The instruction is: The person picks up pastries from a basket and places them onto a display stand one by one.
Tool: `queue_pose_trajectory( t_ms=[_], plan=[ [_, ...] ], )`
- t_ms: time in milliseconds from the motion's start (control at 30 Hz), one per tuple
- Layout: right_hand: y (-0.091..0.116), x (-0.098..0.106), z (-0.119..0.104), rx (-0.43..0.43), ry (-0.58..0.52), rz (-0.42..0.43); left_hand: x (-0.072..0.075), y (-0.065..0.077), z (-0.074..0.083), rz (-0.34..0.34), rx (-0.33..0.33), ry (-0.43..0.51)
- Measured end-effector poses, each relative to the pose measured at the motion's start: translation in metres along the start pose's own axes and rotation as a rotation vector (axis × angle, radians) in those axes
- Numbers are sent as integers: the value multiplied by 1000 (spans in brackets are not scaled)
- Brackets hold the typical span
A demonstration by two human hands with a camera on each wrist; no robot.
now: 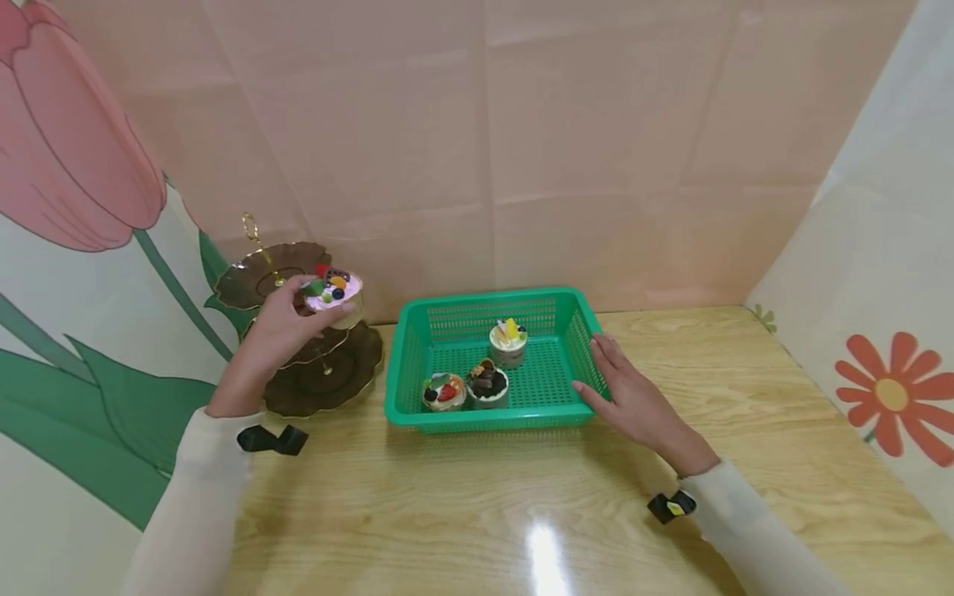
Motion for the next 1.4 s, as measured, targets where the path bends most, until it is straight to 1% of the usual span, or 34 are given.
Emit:
queue_pose_trajectory(
  t_ms=[167, 267, 400, 533, 767, 933, 1033, 1167, 1300, 1400],
  plan=[
    [0, 0, 0, 6, -5, 2, 15, 6, -1, 44, -5, -18],
    [-1, 0, 0, 9, -6, 3, 24, 9, -3, 66, 14, -44],
    [0, 0, 1, 6, -10, 0, 36, 13, -6, 75, 36, -88],
    [0, 0, 1, 5, -11, 5, 49, 15, -9, 85, 29, -109],
    [1, -2, 0, 6, -10, 5, 68, 16, -22, 93, 59, -144],
    [0, -1, 0, 15, -3, 26, 78, 10, -31, 126, 70, -173],
    [0, 0, 2, 21, 2, 39, 81, 5, -37, 122, 88, -189],
    [0, -1, 3, 20, 6, 31, 84, -2, -46, 109, 115, -193],
    [1, -3, 3, 13, 5, 18, 89, -8, -54, 116, 119, -194],
    [1, -3, 2, 14, 1, 27, 94, -12, -59, 131, 113, -204]
  ],
)
Point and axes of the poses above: each hand's wrist, its own y-axis away from the middle knuckle, its own x-axis out of the back of the hand, z = x × y, the point moved 3 cm from there along -y, towards the middle knuckle, and after that the axes turned 8 degrees about -y, right-handed, at the moved point
